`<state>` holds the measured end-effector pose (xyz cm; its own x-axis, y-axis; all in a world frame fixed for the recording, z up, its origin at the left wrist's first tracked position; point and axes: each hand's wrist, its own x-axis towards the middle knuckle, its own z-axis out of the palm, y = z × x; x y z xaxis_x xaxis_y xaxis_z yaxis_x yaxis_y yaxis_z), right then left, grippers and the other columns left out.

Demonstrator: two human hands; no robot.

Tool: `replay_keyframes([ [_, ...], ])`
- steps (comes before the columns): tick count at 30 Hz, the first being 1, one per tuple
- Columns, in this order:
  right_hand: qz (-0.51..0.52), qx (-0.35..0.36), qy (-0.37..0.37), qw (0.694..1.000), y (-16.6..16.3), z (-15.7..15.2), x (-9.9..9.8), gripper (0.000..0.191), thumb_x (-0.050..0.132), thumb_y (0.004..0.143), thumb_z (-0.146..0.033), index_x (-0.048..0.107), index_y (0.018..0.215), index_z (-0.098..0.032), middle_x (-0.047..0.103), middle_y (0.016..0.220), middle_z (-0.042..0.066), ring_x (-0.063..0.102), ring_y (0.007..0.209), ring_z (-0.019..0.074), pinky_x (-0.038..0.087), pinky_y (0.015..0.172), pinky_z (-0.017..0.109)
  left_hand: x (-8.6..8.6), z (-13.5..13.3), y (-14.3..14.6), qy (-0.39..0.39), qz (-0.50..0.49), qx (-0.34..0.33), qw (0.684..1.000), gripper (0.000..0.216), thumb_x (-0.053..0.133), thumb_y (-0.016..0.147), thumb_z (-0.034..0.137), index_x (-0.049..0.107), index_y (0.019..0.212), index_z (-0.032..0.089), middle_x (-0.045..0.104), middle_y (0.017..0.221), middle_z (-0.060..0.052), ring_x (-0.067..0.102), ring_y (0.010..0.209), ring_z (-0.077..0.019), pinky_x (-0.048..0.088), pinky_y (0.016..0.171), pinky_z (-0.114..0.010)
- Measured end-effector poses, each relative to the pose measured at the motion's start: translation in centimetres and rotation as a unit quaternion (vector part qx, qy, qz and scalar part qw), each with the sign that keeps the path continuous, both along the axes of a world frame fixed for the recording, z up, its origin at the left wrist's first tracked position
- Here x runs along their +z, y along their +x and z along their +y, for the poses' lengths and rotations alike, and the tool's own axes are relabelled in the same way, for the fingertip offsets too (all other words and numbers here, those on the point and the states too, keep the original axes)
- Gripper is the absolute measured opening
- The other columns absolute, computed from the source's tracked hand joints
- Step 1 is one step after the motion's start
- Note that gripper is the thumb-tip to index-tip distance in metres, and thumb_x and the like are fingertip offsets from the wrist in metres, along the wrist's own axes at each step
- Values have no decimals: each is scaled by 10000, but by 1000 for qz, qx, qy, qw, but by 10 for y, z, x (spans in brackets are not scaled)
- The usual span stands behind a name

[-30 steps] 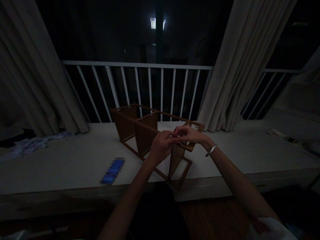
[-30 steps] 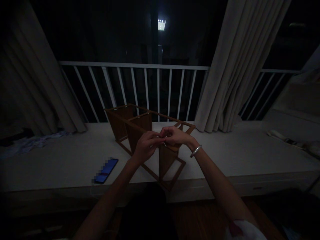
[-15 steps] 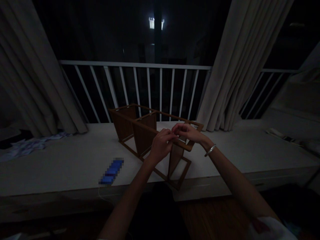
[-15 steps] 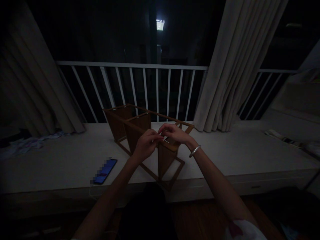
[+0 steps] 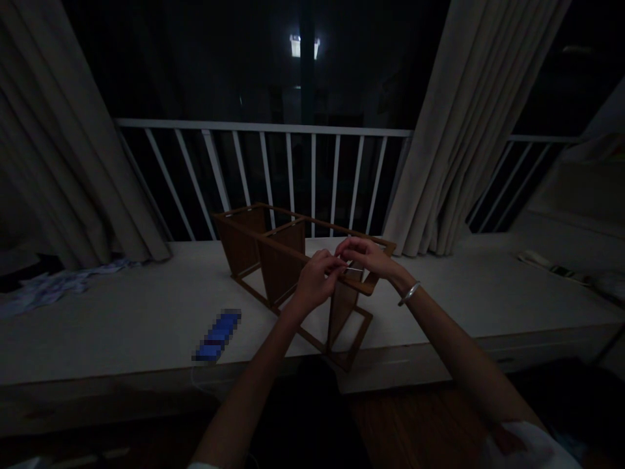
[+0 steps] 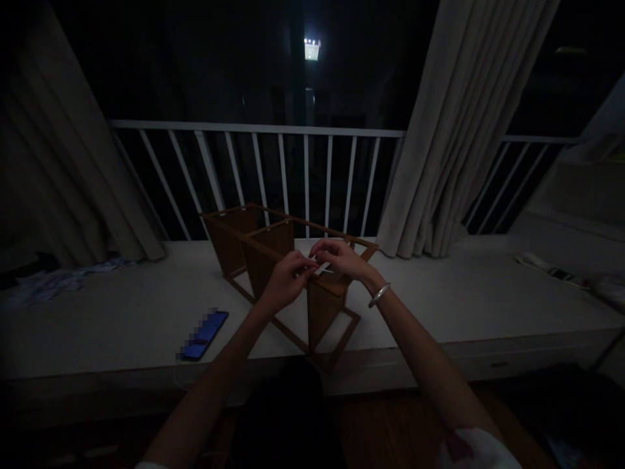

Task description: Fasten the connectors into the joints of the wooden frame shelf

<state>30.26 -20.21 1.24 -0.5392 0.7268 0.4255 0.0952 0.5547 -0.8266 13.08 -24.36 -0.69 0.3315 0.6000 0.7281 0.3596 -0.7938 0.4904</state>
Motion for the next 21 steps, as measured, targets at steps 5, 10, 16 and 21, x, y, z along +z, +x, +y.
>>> replay_keyframes([
  [5,-4,0,10,1000,-1,-5,4,213,554,729,-318,568,859,-151,565,830,28,532,749,122,432,695,268,-3,3,1,-81,-69,-48,993,137,510,753,227,618,791,150,553,781,-36,512,720,-108,402,646,-228],
  [10,-8,12,17,1000,-1,-8,4,215,577,717,-311,568,861,-151,559,877,36,528,807,134,423,736,281,-3,9,1,-174,-121,-82,974,205,563,703,300,620,782,120,616,774,-49,552,712,-124,419,663,-241],
  [16,-3,31,9,999,0,-8,5,211,594,700,-299,564,849,-152,554,877,39,525,834,145,415,766,300,-1,13,-1,-211,-131,-88,965,258,591,661,344,637,765,112,633,731,-47,556,667,-124,420,625,-237],
  [21,-13,35,10,999,1,-7,5,205,588,701,-279,564,855,-145,560,867,41,526,823,144,414,752,290,0,14,-1,-236,-129,-79,960,271,612,633,357,640,741,110,631,710,-46,548,635,-121,415,585,-230],
])
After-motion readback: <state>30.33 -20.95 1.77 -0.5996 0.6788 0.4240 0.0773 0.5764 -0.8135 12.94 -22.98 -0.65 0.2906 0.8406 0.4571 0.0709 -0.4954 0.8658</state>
